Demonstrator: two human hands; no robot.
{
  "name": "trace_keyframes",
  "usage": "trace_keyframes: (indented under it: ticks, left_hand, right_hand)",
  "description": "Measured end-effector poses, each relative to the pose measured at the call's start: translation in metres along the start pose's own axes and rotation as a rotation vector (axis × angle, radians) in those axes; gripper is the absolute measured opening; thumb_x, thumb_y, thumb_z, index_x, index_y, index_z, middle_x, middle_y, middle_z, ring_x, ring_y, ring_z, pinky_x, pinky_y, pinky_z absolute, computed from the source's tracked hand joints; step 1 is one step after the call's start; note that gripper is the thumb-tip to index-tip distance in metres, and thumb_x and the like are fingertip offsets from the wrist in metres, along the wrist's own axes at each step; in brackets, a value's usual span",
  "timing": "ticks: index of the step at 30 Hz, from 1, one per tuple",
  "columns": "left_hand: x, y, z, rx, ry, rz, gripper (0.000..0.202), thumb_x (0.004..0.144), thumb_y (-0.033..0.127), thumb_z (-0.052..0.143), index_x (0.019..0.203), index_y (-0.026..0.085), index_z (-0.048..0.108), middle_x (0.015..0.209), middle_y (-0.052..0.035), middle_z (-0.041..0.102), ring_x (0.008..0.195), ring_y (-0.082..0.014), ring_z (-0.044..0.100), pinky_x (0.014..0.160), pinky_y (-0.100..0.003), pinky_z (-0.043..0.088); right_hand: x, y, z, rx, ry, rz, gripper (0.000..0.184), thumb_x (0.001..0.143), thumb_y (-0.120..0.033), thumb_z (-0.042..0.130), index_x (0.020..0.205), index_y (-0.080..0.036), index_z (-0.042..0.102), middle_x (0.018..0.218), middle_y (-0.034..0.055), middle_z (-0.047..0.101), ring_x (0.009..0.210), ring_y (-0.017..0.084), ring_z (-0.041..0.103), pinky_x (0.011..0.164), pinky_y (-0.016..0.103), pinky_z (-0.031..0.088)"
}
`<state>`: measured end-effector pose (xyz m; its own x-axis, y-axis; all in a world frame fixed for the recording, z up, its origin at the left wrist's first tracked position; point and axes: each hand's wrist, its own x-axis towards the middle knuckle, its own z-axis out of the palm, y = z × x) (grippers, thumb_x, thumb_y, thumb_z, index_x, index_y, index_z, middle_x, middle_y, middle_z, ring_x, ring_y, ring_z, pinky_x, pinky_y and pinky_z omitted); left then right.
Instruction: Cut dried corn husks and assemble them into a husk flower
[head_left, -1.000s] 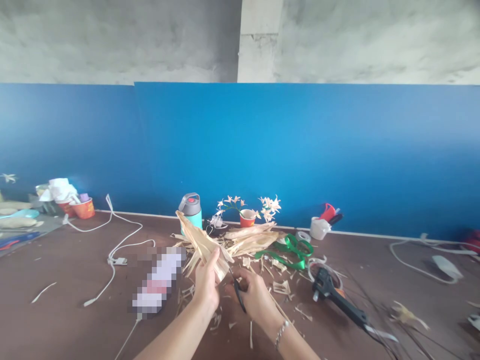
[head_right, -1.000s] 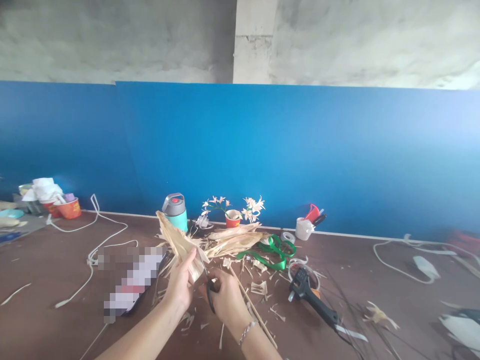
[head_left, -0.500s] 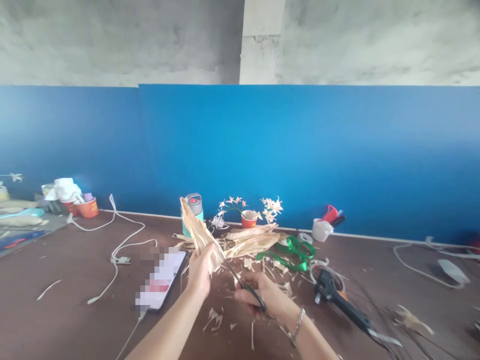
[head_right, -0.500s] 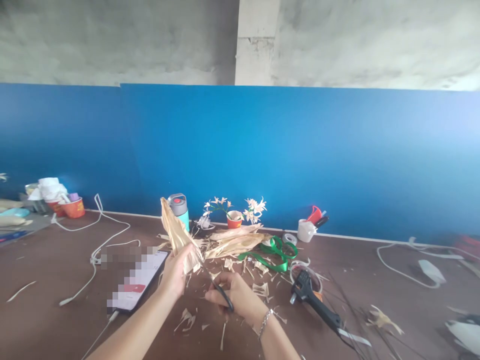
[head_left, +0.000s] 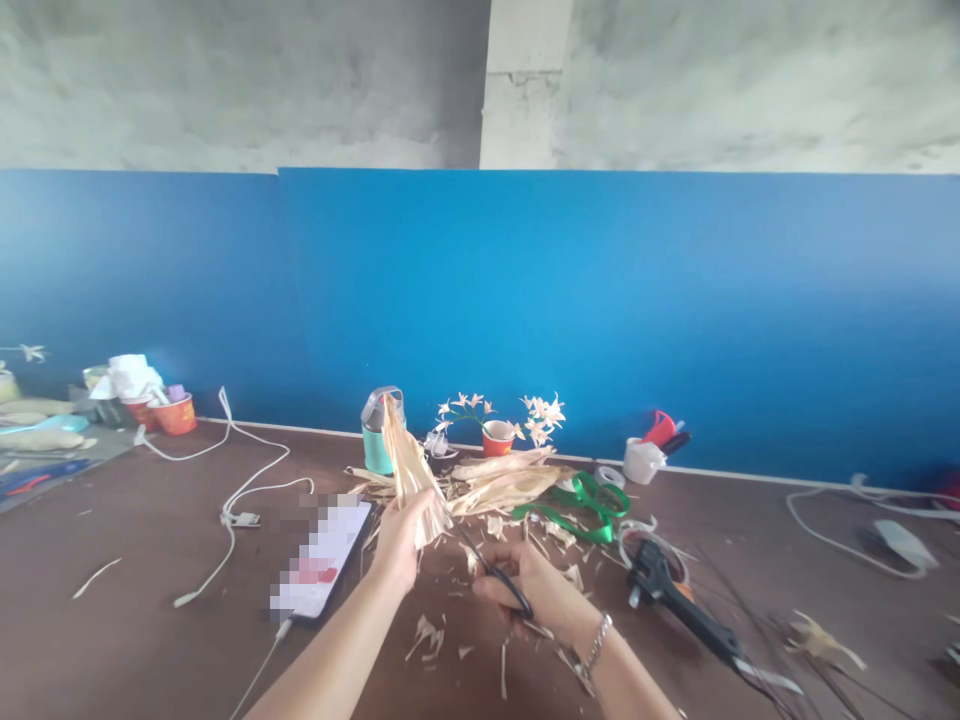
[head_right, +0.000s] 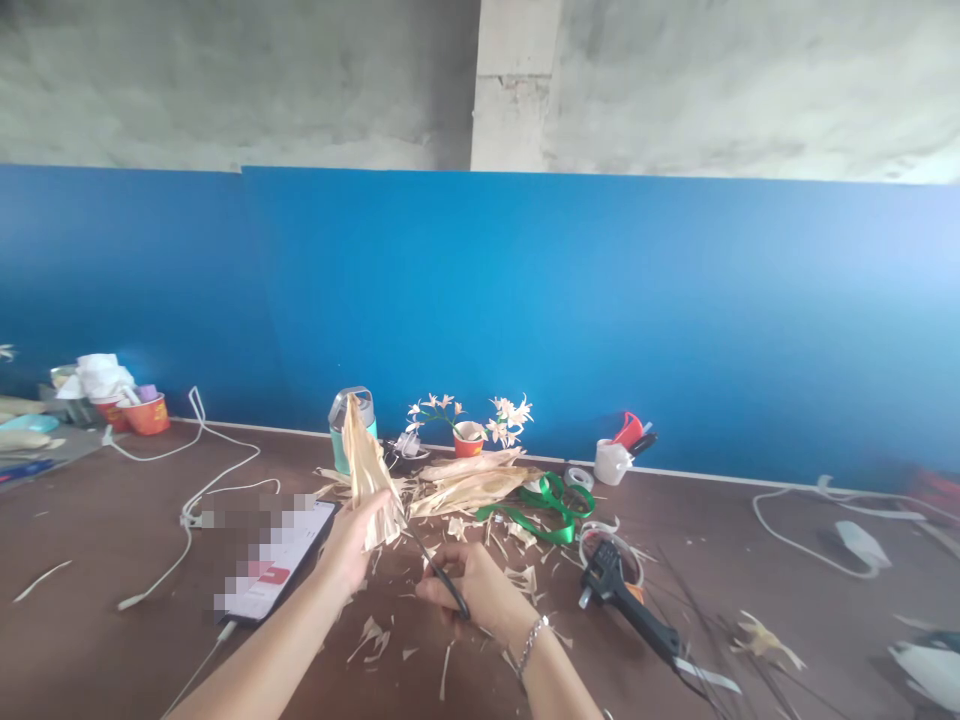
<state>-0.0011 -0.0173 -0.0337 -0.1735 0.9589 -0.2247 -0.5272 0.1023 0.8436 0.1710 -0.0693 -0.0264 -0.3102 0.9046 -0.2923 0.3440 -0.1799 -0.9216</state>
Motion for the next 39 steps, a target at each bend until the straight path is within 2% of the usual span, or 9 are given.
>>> trace_keyframes:
  ticks: [8, 17, 29, 34, 39]
  left_hand:
    - [-0.004, 0.004, 0.002, 0.022, -0.010, -0.025, 0.025, 0.059, 0.022, 0.073, 0.079, 0.012, 0.063, 0.056, -0.0027, 0.066, 0.050, -0.0170, 0.063, 0.051, -0.026, 0.048]
    - [-0.005, 0.004, 0.003, 0.050, -0.029, -0.059, 0.037, 0.060, 0.020, 0.071, 0.095, 0.012, 0.062, 0.058, -0.0028, 0.068, 0.050, -0.0177, 0.064, 0.052, -0.027, 0.049]
    - [-0.002, 0.004, 0.002, 0.101, -0.032, -0.094, 0.030, 0.062, 0.018, 0.068, 0.091, 0.012, 0.062, 0.053, -0.0012, 0.065, 0.046, -0.0170, 0.062, 0.045, -0.025, 0.047]
    - [0.001, 0.002, -0.001, 0.099, -0.072, -0.064, 0.034, 0.059, 0.019, 0.071, 0.092, 0.013, 0.063, 0.058, -0.0022, 0.067, 0.049, -0.0165, 0.063, 0.047, -0.025, 0.047]
    - [0.003, 0.001, -0.003, 0.067, -0.055, -0.027, 0.030, 0.057, 0.022, 0.074, 0.084, 0.012, 0.064, 0.057, -0.0021, 0.066, 0.049, -0.0152, 0.062, 0.048, -0.024, 0.046]
  right_hand:
    - [0.001, 0.004, -0.002, 0.012, -0.013, -0.019, 0.020, 0.069, -0.033, 0.063, 0.079, -0.016, 0.058, 0.042, -0.0067, 0.052, 0.029, 0.004, 0.038, 0.028, 0.013, 0.023]
    - [0.005, 0.005, -0.002, -0.037, 0.008, 0.019, 0.022, 0.068, -0.034, 0.064, 0.080, -0.016, 0.059, 0.042, -0.0072, 0.052, 0.027, 0.004, 0.038, 0.026, 0.013, 0.023]
    - [0.009, 0.016, -0.004, -0.048, -0.004, -0.041, 0.023, 0.067, -0.036, 0.064, 0.078, -0.017, 0.059, 0.043, -0.0077, 0.050, 0.029, 0.004, 0.038, 0.027, 0.013, 0.026]
    - [0.008, 0.009, -0.004, -0.078, 0.018, -0.016, 0.019, 0.065, -0.033, 0.065, 0.075, -0.017, 0.059, 0.044, -0.0075, 0.050, 0.030, 0.004, 0.039, 0.028, 0.013, 0.026]
    - [0.004, 0.002, -0.003, -0.069, 0.017, 0.005, 0.019, 0.066, -0.033, 0.064, 0.075, -0.017, 0.059, 0.040, -0.0078, 0.049, 0.028, 0.004, 0.037, 0.028, 0.014, 0.027]
